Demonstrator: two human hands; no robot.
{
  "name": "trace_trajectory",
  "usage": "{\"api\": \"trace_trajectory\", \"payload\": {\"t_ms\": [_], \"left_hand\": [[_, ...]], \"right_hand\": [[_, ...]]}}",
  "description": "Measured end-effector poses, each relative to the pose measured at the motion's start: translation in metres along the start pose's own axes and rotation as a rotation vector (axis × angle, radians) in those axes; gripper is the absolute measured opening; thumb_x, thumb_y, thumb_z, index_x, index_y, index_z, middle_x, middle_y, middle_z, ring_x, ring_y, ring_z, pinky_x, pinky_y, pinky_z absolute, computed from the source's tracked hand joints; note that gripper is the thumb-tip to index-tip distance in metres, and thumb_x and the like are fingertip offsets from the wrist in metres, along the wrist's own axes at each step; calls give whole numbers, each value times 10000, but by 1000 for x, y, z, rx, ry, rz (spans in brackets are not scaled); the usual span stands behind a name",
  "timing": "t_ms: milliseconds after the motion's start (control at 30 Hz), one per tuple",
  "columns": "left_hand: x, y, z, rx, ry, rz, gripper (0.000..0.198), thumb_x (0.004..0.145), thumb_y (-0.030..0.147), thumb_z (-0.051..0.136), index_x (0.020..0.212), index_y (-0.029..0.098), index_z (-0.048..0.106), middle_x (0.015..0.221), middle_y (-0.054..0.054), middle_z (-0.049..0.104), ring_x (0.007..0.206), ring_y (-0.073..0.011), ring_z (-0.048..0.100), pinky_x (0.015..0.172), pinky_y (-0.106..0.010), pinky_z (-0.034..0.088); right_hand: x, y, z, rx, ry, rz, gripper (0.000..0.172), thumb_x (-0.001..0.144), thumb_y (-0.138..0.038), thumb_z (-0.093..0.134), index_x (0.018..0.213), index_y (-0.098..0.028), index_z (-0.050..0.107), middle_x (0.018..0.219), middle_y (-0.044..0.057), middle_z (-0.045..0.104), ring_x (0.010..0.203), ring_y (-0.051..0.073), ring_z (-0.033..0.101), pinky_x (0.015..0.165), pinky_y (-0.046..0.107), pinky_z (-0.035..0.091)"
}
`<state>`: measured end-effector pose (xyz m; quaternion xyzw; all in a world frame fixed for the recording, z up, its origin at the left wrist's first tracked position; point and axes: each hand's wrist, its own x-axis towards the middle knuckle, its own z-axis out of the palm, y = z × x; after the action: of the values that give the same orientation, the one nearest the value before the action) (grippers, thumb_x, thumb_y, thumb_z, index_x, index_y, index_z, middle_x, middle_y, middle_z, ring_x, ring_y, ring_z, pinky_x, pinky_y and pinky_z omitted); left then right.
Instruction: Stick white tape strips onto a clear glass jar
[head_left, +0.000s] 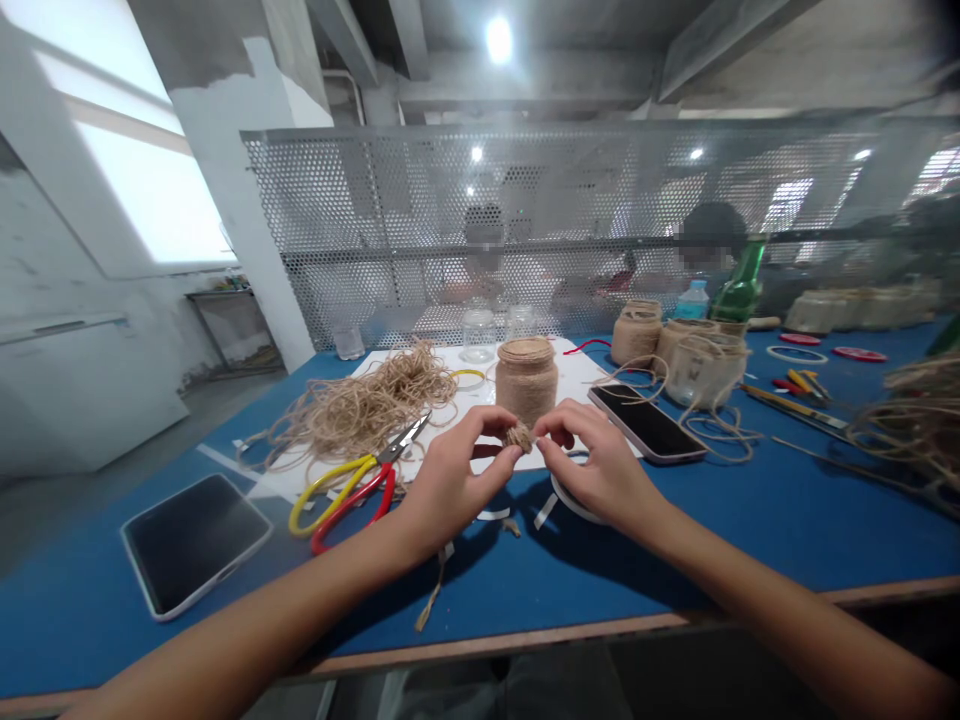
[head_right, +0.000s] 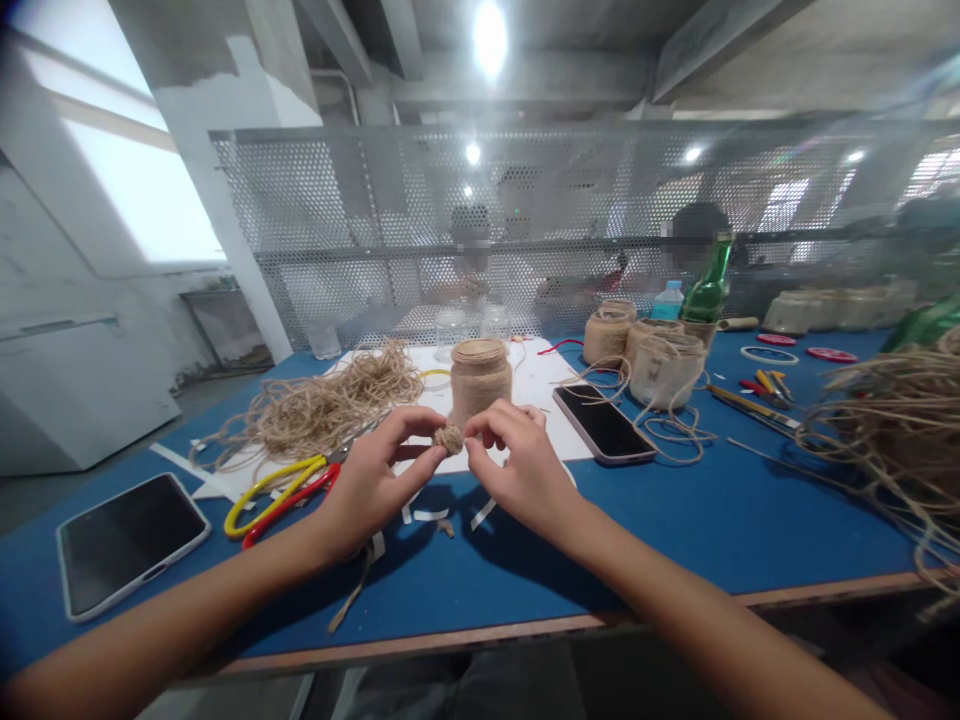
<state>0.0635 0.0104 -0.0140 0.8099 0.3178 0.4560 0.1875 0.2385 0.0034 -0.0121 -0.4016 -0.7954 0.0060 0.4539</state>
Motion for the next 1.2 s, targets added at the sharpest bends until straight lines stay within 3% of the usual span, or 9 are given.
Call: {"api": "trace_trajectory", "payload": {"t_ms": [267, 533, 767, 1200], "left_hand": [[-1, 1, 1, 70, 17, 33, 184, 809, 250, 521, 980, 190, 488, 942, -34, 577, 822, -120, 584, 740, -266, 533], [-2, 0, 1, 64, 22, 42, 194, 812, 262, 520, 990, 189, 495, 954, -41, 580, 848, -131, 579, 767, -292, 535], [-2, 0, 2, 72, 45, 61, 185, 815, 256, 518, 986, 188, 496, 957, -32, 576, 839, -118, 576, 762, -263, 532], [-3, -1, 0, 76, 38, 45, 184, 826, 282, 511, 980, 183, 495, 948, -32, 571, 836, -116, 576, 728, -249, 538]], "right_hand": [[0, -2, -1, -16, 16, -38, 45, 778, -178, 510, 735, -189, 517, 652, -23, 475, 615, 119, 449, 663, 283, 330], [-3, 0, 0, -104, 47, -129, 35, 798, -211, 505, 766, -198, 513, 693, -16, 526, 666, 128, 477, 808, 342, 293], [-4, -2, 1, -173, 92, -208, 34, 799, -188, 504, 769, -182, 519, 692, -7, 532, 687, 129, 480, 845, 358, 290], [-5, -1, 3, -138, 67, -213, 46, 817, -177, 490, 802, -179, 533, 733, 8, 565, 707, 132, 503, 873, 372, 275]]}}
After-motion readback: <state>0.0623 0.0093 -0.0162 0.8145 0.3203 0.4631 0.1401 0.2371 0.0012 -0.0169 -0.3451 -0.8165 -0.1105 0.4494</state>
